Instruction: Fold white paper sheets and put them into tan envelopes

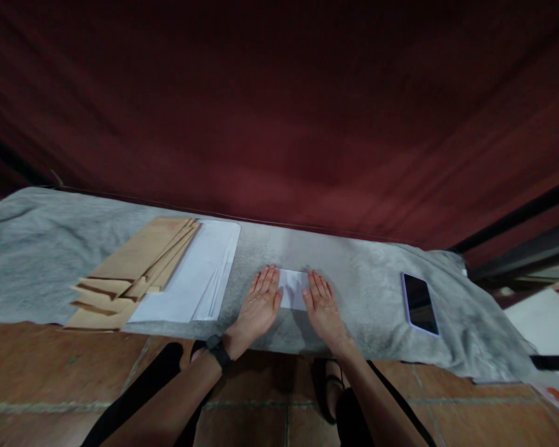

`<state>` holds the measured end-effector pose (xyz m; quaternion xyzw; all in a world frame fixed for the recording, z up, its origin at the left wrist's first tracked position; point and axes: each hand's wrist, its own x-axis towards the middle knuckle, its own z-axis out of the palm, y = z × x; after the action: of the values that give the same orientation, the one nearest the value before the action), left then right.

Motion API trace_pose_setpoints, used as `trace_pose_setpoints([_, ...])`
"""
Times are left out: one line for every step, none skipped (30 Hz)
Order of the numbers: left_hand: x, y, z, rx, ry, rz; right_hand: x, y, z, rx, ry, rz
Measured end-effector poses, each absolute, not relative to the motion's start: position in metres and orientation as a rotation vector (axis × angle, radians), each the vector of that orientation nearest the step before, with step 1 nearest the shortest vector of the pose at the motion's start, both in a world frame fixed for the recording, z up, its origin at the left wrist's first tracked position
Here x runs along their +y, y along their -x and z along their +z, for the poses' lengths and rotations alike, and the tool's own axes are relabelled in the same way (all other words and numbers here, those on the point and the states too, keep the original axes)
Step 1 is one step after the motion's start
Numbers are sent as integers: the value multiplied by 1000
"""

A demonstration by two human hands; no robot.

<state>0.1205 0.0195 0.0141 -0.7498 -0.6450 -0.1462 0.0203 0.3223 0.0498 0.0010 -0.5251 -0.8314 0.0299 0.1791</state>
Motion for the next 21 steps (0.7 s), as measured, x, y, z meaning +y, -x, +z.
trace_pose_setpoints([17, -125, 13, -1939, 2380, -468, 48, -318, 2, -2370, 1431, 105])
trace_pose_setpoints([15, -129, 13, -1883, 2429, -468, 45, -314, 3, -2394, 1379, 125])
trace_pose_setpoints([12, -133, 11, -1829, 2472, -457, 42, -309, 4, -2419, 1336, 143])
trace_pose_setpoints([10, -136, 10, -1779, 2508, -437, 40, -306, 4, -2444, 1303, 161])
trace_pose_setpoints([8, -139, 8, -1737, 2534, -414, 37, -302, 4, -2467, 1283, 177])
trace_pose_setpoints([6, -141, 6, -1705, 2549, -391, 35, -299, 4, -2484, 1273, 188])
trace_pose_setpoints([5, -142, 4, -1683, 2552, -373, 33, -297, 4, -2496, 1271, 190])
trace_pose_setpoints([4, -142, 2, -1669, 2547, -359, 32, -295, 3, -2505, 1273, 184])
trace_pose_setpoints([3, -142, 0, -1661, 2537, -349, 30, -294, 3, -2511, 1275, 173])
trace_pose_setpoints([3, -142, -1, -1658, 2523, -345, 29, -294, 2, -2516, 1275, 158])
trace_pose_setpoints([3, -142, -3, -1656, 2509, -345, 28, -293, 1, -2518, 1278, 143])
trace_pose_setpoints([3, -142, -3, -1656, 2496, -347, 27, -293, 0, -2516, 1284, 131])
trace_pose_setpoints([3, -141, -3, -1659, 2485, -350, 27, -294, 0, -2513, 1295, 122])
trace_pose_setpoints([4, -141, -3, -1666, 2476, -354, 26, -294, -1, -2509, 1312, 116])
trace_pose_setpoints([4, -140, -3, -1676, 2469, -360, 26, -295, -1, -2505, 1332, 111])
trace_pose_setpoints([4, -140, -3, -1689, 2463, -364, 26, -295, -1, -2502, 1350, 106])
trace_pose_setpoints([5, -139, -4, -1706, 2457, -368, 26, -296, -2, -2501, 1363, 98])
trace_pose_setpoints([5, -137, -4, -1727, 2449, -373, 25, -296, -3, -2501, 1368, 88])
trace_pose_setpoints([5, -136, -5, -1750, 2439, -378, 25, -297, -4, -2501, 1368, 74])
trace_pose_setpoints([5, -135, -5, -1771, 2428, -382, 25, -298, -5, -2498, 1366, 57])
trace_pose_setpoints([6, -133, -6, -1790, 2415, -386, 25, -299, -5, -2493, 1365, 38])
